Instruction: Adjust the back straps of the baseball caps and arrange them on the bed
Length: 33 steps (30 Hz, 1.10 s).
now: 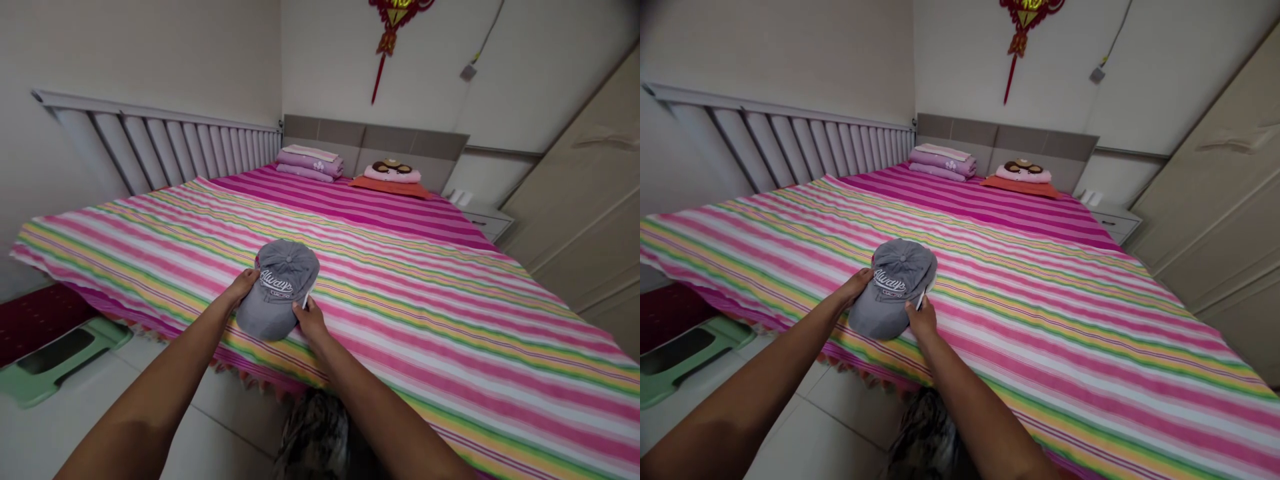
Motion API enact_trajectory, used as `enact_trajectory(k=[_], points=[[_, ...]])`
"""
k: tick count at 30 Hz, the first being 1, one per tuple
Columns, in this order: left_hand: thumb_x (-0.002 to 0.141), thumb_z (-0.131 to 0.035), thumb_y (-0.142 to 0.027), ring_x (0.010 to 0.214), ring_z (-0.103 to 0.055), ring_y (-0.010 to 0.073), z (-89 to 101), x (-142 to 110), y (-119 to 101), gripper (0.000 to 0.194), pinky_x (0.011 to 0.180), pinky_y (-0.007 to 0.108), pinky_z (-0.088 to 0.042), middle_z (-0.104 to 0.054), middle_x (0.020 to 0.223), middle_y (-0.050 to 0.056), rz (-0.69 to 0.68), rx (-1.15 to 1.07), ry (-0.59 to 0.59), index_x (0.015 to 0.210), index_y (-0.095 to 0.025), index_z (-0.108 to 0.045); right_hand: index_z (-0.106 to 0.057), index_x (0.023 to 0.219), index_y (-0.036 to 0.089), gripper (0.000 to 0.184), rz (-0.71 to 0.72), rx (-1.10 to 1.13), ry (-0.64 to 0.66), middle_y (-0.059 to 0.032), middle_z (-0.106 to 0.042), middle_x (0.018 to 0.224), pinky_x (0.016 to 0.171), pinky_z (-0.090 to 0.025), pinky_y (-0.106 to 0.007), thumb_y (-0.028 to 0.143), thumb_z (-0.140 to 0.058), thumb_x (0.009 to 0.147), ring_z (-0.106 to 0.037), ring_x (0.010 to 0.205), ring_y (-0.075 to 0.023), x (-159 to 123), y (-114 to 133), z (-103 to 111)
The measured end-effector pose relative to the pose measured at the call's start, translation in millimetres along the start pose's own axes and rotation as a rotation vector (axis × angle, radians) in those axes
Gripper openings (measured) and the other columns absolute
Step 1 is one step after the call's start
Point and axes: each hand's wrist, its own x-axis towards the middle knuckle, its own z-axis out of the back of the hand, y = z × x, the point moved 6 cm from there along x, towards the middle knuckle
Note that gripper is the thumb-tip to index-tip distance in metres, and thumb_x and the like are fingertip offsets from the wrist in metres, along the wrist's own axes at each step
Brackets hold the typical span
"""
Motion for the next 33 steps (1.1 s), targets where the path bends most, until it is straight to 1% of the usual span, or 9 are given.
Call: enact_trajectory(k=[7, 12, 15, 18, 19, 23, 25, 29, 33], points=[[0.057, -0.058, -0.045, 0.051, -0.051, 0.0151, -2.8, -12, -10, 0.031, 0.05, 0.025, -0.04, -0.053, 0.049, -0.002, -0.065, 0.056, -0.084, 0.064, -0.015, -0.051, -0.056, 0.109, 0.015, 0.031, 0.021, -0.077, -0.007, -0.007, -0.061, 0.106, 0.083, -0.046, -0.042, 0.035, -0.054, 0.085, -0.058, 0.093, -0.0206, -5, 12, 1], [0.059, -0.059, -0.038, 0.067, -0.057, 0.0218, 10.0, -29, -38, 0.026, 0.057, 0.027, -0.042, -0.056, 0.055, 0.002, -0.135, 0.121, -0.324, 0.068, -0.015, -0.053, -0.058, 0.101, 0.014, 0.026, 0.038, -0.107, 0.035, -0.0056, -0.061, 0.1, 0.078, -0.047, -0.038, 0.035, -0.053, 0.085, -0.059, 0.087, -0.0185, -11, 24, 7], [0.065, -0.054, -0.035, 0.087, -0.055, 0.0241, 20.6, -66, -47, 0.024, 0.071, 0.029, -0.043, -0.061, 0.076, 0.006, -0.209, 0.152, -0.55, 0.08, -0.016, -0.053, -0.06, 0.089, 0.014, 0.02, 0.044, -0.135, 0.079, -0.0026, -0.062, 0.084, 0.071, -0.045, -0.033, 0.032, -0.055, 0.081, -0.058, 0.075, -0.0165, -34, 28, 23], [0.071, -0.049, -0.037, 0.088, -0.054, 0.0216, 6.4, -130, -22, 0.024, 0.077, 0.03, -0.041, -0.06, 0.086, 0.005, -0.273, 0.179, -0.647, 0.087, -0.019, -0.054, -0.06, 0.069, 0.017, 0.017, 0.054, -0.17, 0.144, 0.0007, -0.057, 0.064, 0.061, -0.04, -0.028, 0.029, -0.052, 0.078, -0.053, 0.064, -0.016, -82, 25, 46], [0.071, -0.049, -0.039, 0.08, -0.055, 0.0211, -8.4, -152, -5, 0.022, 0.073, 0.03, -0.042, -0.06, 0.08, 0.004, -0.268, 0.213, -0.572, 0.082, -0.02, -0.055, -0.058, 0.062, 0.017, 0.021, 0.056, -0.184, 0.17, 0.0011, -0.054, 0.06, 0.058, -0.038, -0.027, 0.029, -0.05, 0.077, -0.051, 0.06, -0.0155, -102, 22, 53], [0.068, -0.048, -0.039, 0.06, -0.052, 0.0204, -88.8, -223, 80, 0.018, 0.059, 0.031, -0.041, -0.056, 0.059, 0.002, -0.116, 0.212, -0.012, 0.065, -0.023, -0.055, -0.055, 0.06, 0.018, 0.02, 0.029, -0.251, 0.228, 0.0, -0.054, 0.058, 0.055, -0.034, -0.026, 0.025, -0.046, 0.076, -0.05, 0.058, -0.0159, -179, -5, 78], [0.065, -0.05, -0.035, 0.06, -0.051, 0.0199, -114.4, -241, 104, 0.013, 0.059, 0.031, -0.04, -0.055, 0.057, 0.001, -0.062, 0.218, 0.136, 0.062, -0.023, -0.054, -0.057, 0.063, 0.019, 0.017, 0.029, -0.337, 0.296, -0.0008, -0.057, 0.061, 0.057, -0.036, -0.027, 0.023, -0.047, 0.075, -0.053, 0.061, -0.017, -206, -23, 86], [0.062, -0.048, -0.029, 0.057, -0.047, 0.0173, -134.4, -242, 104, 0.008, 0.057, 0.03, -0.037, -0.049, 0.055, 0.0, -0.019, 0.237, 0.25, 0.06, -0.021, -0.051, -0.055, 0.06, 0.02, 0.02, 0.086, -0.465, 0.369, -0.0008, -0.057, 0.059, 0.054, -0.035, -0.026, 0.023, -0.045, 0.077, -0.053, 0.057, -0.0165, -230, -42, 106], [0.06, -0.049, -0.03, 0.05, -0.041, 0.013, -145.1, -234, 68, 0.01, 0.051, 0.026, -0.033, -0.044, 0.051, -0.003, -0.032, 0.151, 0.28, 0.06, -0.02, -0.05, -0.054, 0.06, 0.019, 0.029, 0.088, -0.422, 0.193, -0.0019, -0.055, 0.058, 0.055, -0.036, -0.027, 0.035, -0.044, 0.083, -0.052, 0.057, -0.0171, -225, -11, 137]])
